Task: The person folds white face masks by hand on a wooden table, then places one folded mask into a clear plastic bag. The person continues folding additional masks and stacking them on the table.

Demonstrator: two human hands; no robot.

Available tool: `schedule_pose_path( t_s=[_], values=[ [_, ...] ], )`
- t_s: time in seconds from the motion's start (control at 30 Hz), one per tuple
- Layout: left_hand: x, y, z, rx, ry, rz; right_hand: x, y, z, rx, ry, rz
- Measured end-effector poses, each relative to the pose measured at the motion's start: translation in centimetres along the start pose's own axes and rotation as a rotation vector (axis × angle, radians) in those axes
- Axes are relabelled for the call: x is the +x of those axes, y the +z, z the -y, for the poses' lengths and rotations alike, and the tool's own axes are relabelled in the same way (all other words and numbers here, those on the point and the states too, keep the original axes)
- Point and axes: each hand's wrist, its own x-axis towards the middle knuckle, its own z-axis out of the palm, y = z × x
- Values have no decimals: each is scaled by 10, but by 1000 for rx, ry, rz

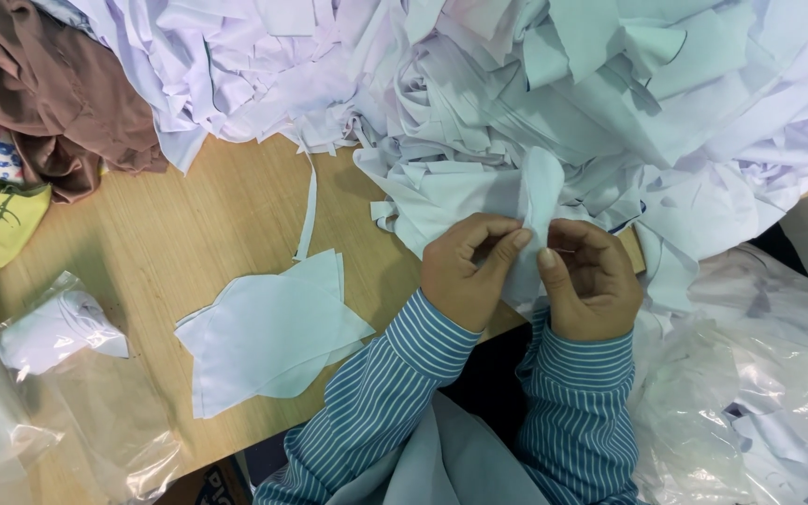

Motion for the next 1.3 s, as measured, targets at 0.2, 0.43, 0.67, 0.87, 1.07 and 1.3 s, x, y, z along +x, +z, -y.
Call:
schedule_pose_path(
  t_s=[0.2,0.43,0.67,0.87,1.07,1.3],
  values=[
    [-3,1,0,-100,-6,77,1,-1,-9,49,22,-5],
    [-2,-6,9,-213,-30,53,-1,-15,-30,17,88,-95],
    [2,-13,19,-328,-30,-237,25,-5,-18,-245,1,-107],
    [0,-20,-10,-304,-40,-348,30,-3,-20,-343,-68,-129],
    [-1,-22,-12,-358,-59,-328,28,0,-2,-460,-219,-139],
    [-19,-35,-20,-686,-285,-147,-2,14,46,-110,-142,-234]
  ],
)
